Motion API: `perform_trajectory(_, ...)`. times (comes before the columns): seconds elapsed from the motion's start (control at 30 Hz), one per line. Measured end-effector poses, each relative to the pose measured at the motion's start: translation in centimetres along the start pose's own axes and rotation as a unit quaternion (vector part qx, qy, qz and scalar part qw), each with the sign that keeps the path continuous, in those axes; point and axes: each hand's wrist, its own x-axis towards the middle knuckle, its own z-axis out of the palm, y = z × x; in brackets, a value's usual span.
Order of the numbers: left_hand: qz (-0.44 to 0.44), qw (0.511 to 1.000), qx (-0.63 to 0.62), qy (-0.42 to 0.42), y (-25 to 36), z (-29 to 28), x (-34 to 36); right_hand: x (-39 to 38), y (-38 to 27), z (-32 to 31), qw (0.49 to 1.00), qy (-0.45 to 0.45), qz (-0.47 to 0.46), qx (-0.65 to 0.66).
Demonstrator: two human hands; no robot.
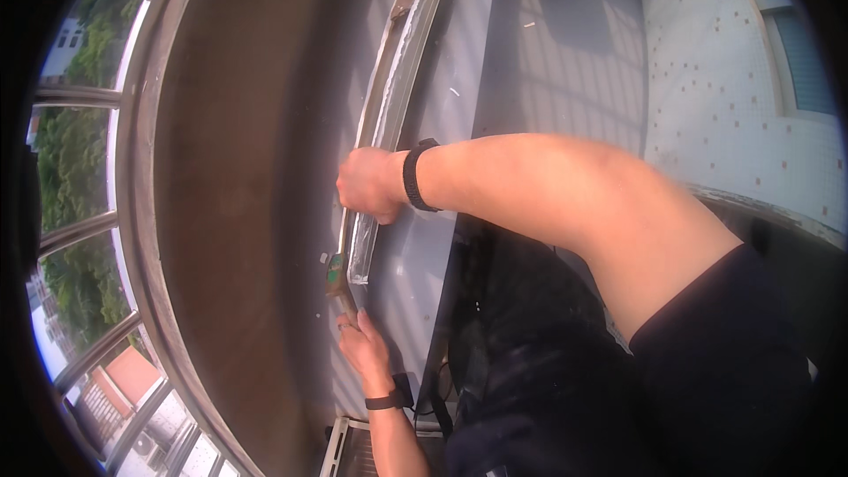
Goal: The person positions a long metal track against the base of a balcony railing and taps the side of the track with a hammer to secure its placement.
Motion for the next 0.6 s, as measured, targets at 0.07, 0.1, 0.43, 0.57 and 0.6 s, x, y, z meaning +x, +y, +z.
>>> perform_trajectory(0.07,0.102,0.987,-0.044,0.114,-2.1,0.1,0.3,0.7,-0.2,0.6,1.000,0.011,-0.014,-0.018)
perform_trajectory(0.1,0.104,0.987,-0.047,0.109,-0.8,-0.4,0.2,0.3,0.4,1.0,1.000,0.008,-0.010,-0.017)
perform_trajectory(0.43,-0.003,0.998,-0.056,0.026,1.2,-0.4,1.1,0.6,0.7,2.0,0.999,0.030,-0.006,-0.023)
perform_trajectory(0.57,0.087,0.986,-0.115,0.083,1.5,-2.3,1.2,0.1,1.1,2.0,0.999,0.026,-0.002,-0.027)
perform_trajectory(0.6,0.112,0.978,-0.161,0.075,0.9,-2.8,0.1,-0.2,0.9,2.3,0.998,0.039,-0.007,-0.040)
